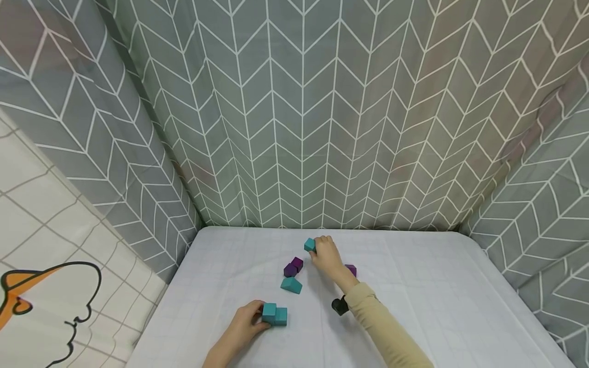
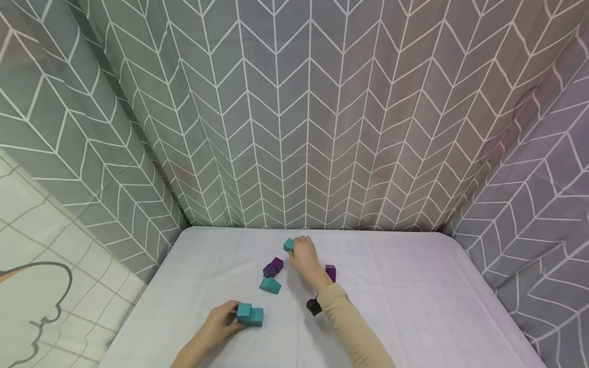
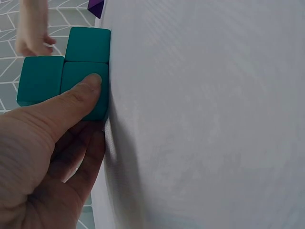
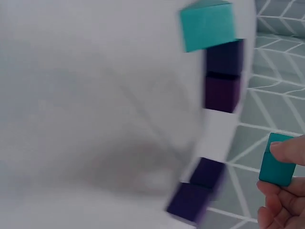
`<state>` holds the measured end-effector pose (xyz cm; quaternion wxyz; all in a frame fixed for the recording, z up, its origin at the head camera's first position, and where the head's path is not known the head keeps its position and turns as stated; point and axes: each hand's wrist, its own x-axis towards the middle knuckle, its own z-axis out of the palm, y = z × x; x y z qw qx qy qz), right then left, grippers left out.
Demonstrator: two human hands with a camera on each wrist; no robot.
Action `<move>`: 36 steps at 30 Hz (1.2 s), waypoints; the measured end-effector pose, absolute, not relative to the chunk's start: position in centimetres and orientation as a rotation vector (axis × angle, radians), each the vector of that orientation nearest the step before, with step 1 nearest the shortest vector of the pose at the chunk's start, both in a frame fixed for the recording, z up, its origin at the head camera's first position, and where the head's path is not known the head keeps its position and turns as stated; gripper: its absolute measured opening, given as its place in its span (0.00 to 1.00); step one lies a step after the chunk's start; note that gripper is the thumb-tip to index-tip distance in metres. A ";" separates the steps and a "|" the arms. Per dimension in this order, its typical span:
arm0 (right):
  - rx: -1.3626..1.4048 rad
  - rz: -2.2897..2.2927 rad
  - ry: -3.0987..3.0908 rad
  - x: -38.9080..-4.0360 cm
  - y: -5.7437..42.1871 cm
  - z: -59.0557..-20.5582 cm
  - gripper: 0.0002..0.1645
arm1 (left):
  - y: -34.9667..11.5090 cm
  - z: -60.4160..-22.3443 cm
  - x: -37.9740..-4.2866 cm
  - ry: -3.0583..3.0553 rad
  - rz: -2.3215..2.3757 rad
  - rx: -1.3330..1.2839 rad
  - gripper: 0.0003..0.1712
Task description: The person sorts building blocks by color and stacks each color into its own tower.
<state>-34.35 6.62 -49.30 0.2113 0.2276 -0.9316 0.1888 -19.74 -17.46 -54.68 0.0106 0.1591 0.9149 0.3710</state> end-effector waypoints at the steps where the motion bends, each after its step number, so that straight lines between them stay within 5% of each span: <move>1: 0.644 0.538 -2.577 -34.3 6.6 -48.9 0.09 | -17.5 -54.7 -19.8 2.861 1.161 0.504 0.17; 17: 0.907 0.650 -2.556 -29.7 4.7 -45.6 0.18 | -17.6 -55.0 -19.7 2.885 1.194 0.566 0.18; 36: 1.238 0.549 -2.602 -23.7 3.7 -50.0 0.21 | -17.7 -54.6 -19.6 2.883 1.217 0.568 0.18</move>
